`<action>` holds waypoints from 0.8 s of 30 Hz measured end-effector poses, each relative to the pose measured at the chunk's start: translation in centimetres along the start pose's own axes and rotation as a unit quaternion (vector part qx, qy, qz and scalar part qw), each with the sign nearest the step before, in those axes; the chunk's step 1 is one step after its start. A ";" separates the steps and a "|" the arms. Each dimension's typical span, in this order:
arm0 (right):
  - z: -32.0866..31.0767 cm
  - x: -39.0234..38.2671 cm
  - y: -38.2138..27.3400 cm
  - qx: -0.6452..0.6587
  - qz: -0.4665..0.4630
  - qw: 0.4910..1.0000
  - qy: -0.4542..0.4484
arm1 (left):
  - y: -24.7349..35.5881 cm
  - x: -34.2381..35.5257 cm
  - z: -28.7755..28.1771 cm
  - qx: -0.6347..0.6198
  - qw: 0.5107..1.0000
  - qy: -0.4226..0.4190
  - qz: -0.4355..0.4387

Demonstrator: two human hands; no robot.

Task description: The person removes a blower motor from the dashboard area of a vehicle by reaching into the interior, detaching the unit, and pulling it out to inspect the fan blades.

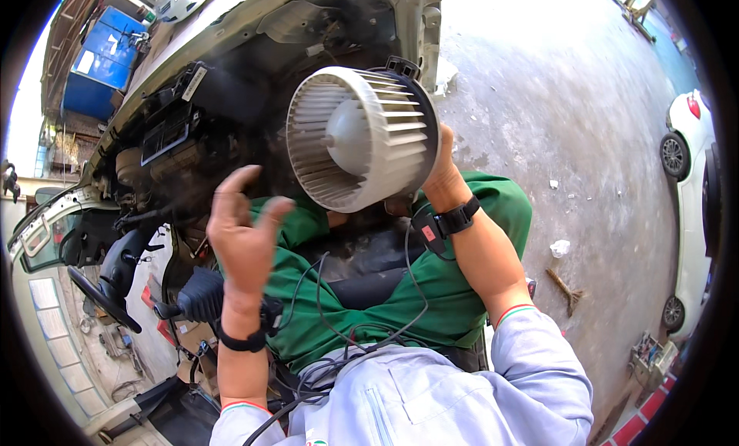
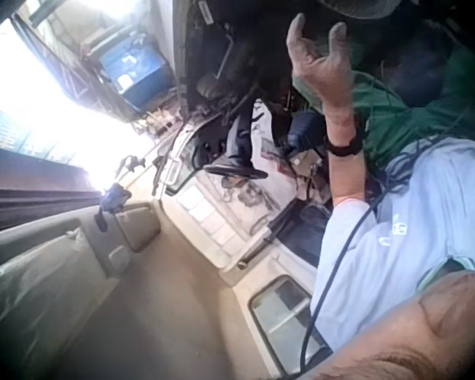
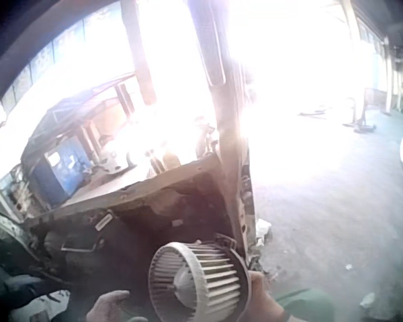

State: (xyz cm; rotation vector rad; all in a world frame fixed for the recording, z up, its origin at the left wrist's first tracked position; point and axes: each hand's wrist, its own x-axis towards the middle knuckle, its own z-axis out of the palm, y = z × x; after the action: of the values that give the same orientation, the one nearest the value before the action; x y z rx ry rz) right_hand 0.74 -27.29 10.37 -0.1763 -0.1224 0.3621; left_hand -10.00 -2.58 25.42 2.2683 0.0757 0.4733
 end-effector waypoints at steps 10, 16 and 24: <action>0.4 -1.8 0.6 -0.187 0.025 0.981 -0.052 | 3.0 -2.4 4.1 -0.043 0.978 -0.116 0.170; 1.9 -2.2 0.5 -0.094 0.046 0.985 -0.138 | 2.9 -2.3 4.8 -0.036 0.964 -0.096 0.244; 0.1 -1.2 0.6 -0.625 -0.103 0.742 -0.219 | 3.2 -2.6 5.0 -0.035 0.962 -0.096 0.253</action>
State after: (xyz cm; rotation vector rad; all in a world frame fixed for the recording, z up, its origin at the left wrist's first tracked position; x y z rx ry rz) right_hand -0.57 -27.10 10.27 -1.4183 -0.8550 0.0307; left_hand -10.89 -8.81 23.85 2.2416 -0.6236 0.5028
